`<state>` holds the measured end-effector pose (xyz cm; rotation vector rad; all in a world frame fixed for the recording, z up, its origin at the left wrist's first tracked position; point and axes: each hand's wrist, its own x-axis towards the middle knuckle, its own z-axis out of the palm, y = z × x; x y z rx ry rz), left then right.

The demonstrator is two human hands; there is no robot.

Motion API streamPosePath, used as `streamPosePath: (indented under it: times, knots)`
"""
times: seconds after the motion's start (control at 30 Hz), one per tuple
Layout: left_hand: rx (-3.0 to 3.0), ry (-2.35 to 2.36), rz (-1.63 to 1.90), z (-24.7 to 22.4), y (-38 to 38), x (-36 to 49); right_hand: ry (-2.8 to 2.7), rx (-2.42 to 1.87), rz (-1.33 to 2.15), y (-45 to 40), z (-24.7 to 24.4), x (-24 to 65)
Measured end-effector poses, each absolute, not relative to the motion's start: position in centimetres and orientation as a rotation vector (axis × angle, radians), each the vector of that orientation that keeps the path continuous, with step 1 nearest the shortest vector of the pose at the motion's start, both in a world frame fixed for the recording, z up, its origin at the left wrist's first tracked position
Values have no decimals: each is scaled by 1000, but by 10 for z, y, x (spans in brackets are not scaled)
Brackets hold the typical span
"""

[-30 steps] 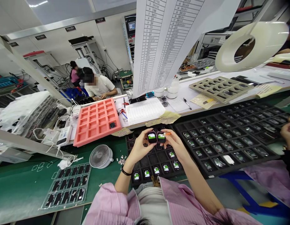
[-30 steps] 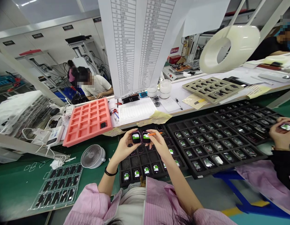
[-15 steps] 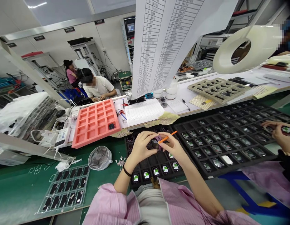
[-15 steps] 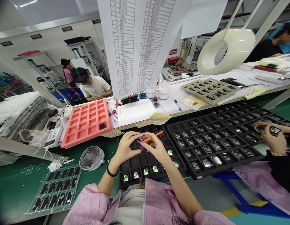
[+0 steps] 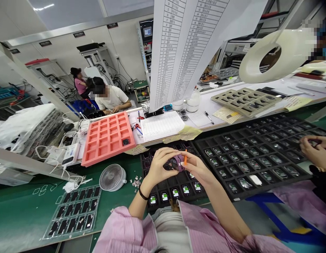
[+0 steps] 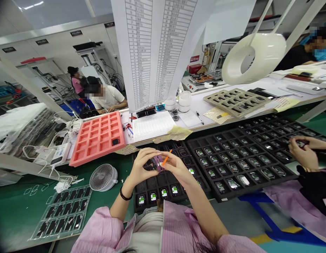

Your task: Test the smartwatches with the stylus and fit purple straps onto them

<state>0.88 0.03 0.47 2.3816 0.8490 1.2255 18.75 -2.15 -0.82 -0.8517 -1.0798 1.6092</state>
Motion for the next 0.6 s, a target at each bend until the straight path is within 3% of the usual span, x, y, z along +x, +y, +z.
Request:
streamPosePath:
  times: [0.6]
  knots:
    - [2438,880,1212,5,1,9,-1053,-908,1528,-19,-5,181]
